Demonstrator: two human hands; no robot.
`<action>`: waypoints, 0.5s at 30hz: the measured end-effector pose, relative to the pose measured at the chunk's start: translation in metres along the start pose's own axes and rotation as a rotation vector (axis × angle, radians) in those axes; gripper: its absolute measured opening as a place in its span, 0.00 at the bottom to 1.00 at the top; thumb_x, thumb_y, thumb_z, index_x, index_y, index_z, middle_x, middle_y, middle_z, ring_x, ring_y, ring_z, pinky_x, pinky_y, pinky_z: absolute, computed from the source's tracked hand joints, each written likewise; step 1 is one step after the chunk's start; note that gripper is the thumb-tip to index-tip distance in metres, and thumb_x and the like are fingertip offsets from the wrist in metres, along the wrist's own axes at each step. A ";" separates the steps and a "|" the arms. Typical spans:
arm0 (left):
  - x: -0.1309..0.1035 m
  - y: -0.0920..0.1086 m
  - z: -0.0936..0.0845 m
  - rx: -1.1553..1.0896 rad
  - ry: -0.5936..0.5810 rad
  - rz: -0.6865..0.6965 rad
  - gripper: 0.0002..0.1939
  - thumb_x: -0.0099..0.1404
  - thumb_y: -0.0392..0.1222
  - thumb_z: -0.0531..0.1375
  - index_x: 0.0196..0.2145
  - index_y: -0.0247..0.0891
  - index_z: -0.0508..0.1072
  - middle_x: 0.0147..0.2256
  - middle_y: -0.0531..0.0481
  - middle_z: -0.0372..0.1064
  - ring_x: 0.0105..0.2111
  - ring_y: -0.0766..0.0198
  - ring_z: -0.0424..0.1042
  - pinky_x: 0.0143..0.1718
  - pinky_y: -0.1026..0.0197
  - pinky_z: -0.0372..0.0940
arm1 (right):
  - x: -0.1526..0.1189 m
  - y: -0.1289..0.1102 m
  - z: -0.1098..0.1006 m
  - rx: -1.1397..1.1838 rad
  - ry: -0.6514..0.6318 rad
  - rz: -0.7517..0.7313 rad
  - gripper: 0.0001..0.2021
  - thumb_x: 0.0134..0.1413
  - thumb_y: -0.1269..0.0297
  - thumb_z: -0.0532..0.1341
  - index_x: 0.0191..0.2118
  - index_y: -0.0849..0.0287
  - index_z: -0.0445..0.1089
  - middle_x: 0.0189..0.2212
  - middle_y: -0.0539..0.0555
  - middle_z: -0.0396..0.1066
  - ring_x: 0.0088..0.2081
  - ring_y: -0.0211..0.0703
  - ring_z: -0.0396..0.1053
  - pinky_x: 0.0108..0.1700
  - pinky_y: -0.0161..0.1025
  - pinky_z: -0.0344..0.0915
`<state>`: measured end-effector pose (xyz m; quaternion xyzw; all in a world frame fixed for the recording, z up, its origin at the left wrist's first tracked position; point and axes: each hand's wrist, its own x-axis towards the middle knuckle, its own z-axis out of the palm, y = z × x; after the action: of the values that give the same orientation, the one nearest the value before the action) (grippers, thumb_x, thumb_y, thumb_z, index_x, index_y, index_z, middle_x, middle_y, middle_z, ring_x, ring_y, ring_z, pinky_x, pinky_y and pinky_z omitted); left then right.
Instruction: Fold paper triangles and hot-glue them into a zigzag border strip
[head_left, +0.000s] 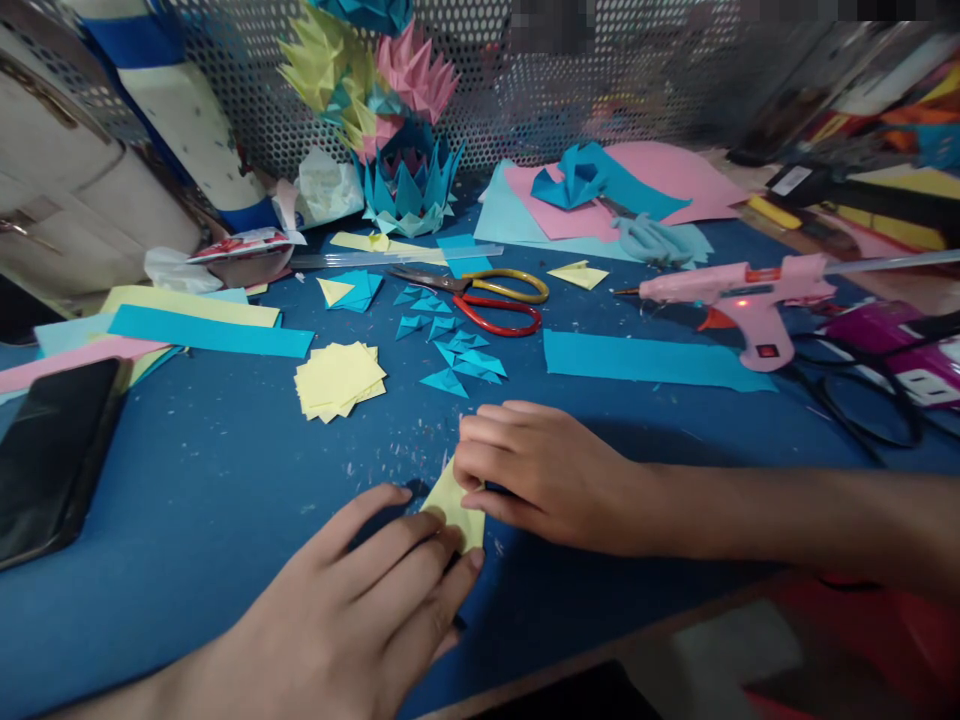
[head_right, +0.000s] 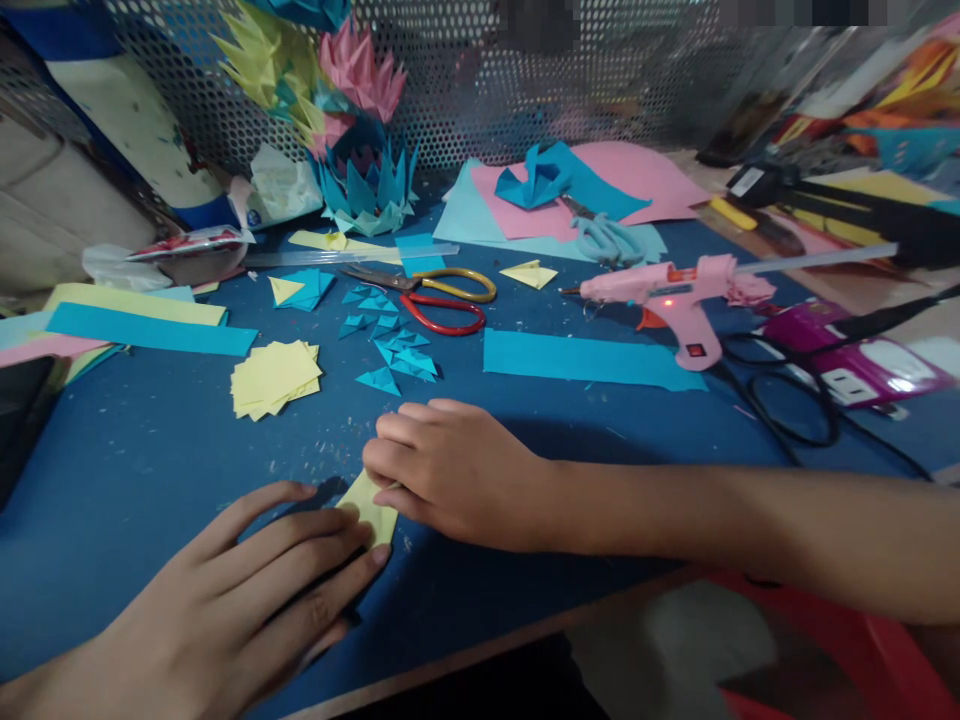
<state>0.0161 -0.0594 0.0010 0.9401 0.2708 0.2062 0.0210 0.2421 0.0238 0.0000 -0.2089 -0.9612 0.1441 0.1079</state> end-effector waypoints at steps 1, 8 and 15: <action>-0.001 0.000 0.001 -0.003 0.003 0.003 0.14 0.75 0.41 0.54 0.51 0.34 0.76 0.45 0.51 0.78 0.49 0.63 0.72 0.68 0.55 0.42 | 0.000 0.000 0.000 -0.012 0.002 -0.001 0.10 0.70 0.62 0.52 0.37 0.59 0.66 0.36 0.54 0.69 0.36 0.44 0.60 0.39 0.41 0.54; -0.003 -0.006 0.002 -0.055 -0.012 0.013 0.15 0.74 0.36 0.56 0.55 0.32 0.73 0.47 0.49 0.76 0.50 0.62 0.71 0.67 0.52 0.46 | 0.000 -0.001 0.004 -0.088 0.014 0.005 0.09 0.69 0.62 0.54 0.38 0.59 0.67 0.36 0.54 0.71 0.38 0.46 0.63 0.39 0.42 0.55; -0.002 -0.005 0.000 -0.014 -0.048 0.026 0.17 0.74 0.38 0.56 0.58 0.32 0.71 0.47 0.49 0.76 0.50 0.61 0.71 0.68 0.52 0.44 | 0.001 -0.001 0.005 -0.092 0.005 0.006 0.09 0.69 0.61 0.54 0.37 0.59 0.67 0.35 0.54 0.71 0.37 0.46 0.63 0.39 0.41 0.54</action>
<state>0.0123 -0.0567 -0.0010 0.9480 0.2568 0.1857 0.0313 0.2397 0.0225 -0.0043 -0.2171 -0.9659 0.0995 0.1004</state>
